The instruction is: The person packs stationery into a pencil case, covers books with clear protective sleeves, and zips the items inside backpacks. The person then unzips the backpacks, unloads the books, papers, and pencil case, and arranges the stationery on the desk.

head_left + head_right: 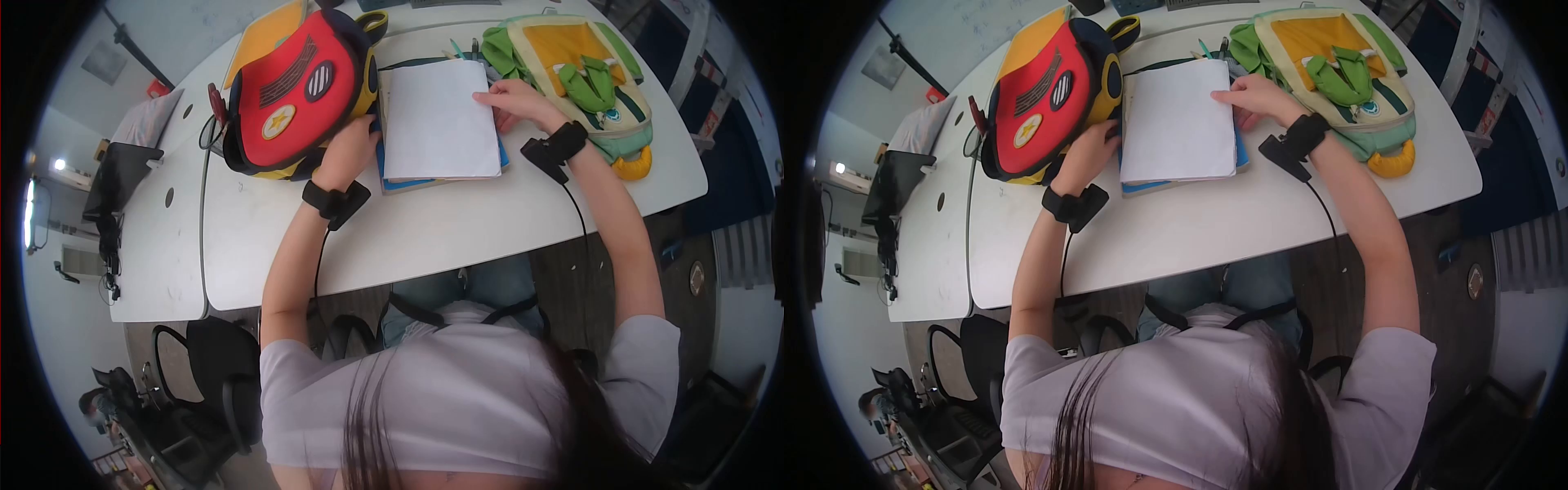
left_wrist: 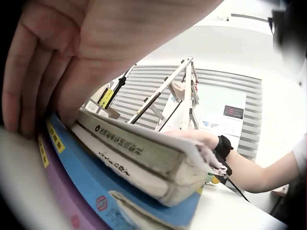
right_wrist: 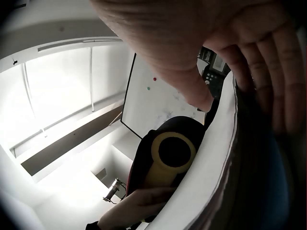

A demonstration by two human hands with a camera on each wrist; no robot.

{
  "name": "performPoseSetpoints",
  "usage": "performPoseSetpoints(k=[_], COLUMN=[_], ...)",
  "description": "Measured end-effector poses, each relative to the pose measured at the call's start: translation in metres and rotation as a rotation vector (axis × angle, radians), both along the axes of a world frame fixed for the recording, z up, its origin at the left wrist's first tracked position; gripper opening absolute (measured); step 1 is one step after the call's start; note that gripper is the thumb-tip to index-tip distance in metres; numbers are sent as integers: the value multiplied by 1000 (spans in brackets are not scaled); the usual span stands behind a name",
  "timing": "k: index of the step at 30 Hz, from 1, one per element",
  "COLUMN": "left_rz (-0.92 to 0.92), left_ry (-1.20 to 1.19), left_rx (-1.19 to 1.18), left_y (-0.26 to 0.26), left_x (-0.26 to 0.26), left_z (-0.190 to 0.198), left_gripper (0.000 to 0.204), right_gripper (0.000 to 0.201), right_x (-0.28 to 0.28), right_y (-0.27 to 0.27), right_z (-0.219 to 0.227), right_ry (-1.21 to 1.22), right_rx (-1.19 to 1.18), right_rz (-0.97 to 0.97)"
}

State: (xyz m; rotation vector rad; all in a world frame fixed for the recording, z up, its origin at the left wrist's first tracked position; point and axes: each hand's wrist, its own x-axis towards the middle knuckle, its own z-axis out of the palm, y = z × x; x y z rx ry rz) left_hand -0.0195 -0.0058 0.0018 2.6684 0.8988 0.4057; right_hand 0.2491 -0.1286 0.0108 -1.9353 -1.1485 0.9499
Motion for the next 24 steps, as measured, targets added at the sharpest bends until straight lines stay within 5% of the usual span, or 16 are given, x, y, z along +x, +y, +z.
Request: performPoseSetpoints(k=[6, 10, 12, 14, 18, 24], left_rz=[-8, 70, 114, 125, 60, -20], left_ry=[-102, -118, -126, -141, -298, -268], left_rx=[-174, -480, -610, -695, -611, -545], left_y=[15, 10, 7, 8, 22, 2], left_x=[12, 15, 17, 21, 32, 28], left_z=[-13, -2, 4, 5, -22, -6], left_gripper=[44, 60, 65, 75, 80, 87], right_gripper=[34, 32, 34, 36, 41, 42], right_x=[9, 17, 17, 7, -1, 2], right_y=[7, -1, -8, -17, -23, -27], right_z=[-25, -24, -26, -10, -4, -12], right_ry=[18, -47, 266, 294, 416, 434], right_rx=[191, 112, 175, 145, 115, 151], right_rz=[-6, -50, -80, -76, 39, -21])
